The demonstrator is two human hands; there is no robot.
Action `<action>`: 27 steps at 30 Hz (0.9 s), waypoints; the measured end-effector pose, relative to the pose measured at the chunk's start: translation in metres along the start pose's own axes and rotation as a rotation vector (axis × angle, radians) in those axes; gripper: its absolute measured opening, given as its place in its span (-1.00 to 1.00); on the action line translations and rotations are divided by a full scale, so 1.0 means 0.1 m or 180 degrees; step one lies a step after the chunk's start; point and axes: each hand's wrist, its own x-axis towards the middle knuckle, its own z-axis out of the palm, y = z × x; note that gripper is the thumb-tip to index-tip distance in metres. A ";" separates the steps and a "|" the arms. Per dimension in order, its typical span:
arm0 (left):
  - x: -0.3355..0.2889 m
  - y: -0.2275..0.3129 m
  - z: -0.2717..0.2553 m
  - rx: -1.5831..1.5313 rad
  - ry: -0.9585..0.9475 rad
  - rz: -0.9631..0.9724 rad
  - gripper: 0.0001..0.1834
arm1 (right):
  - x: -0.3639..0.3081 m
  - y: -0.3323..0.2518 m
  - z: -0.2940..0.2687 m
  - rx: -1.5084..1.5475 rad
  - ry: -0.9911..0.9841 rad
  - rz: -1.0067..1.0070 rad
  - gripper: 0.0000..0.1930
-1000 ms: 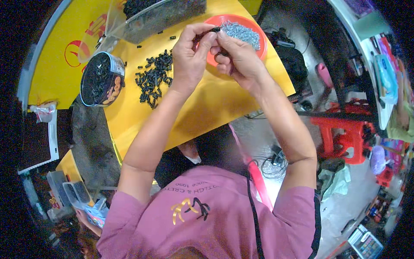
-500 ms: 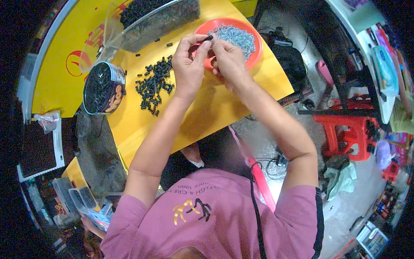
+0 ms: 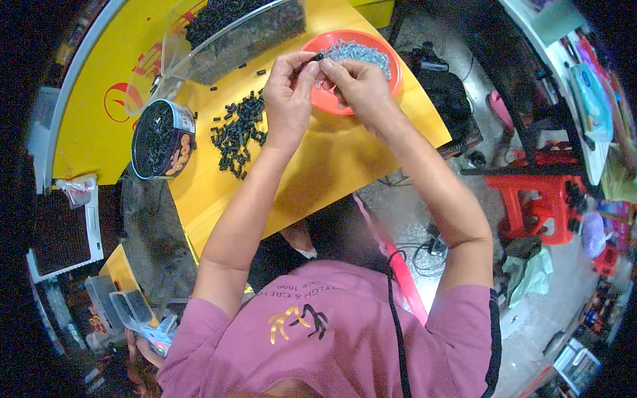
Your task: The person assembles small black plastic components with metal pieces by hand.
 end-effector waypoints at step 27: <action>0.00 0.06 0.06 -0.1407 0.0309 -0.1084 -0.80 | 0.11 0.21 0.09 0.0000 0.0845 -0.1026 -0.74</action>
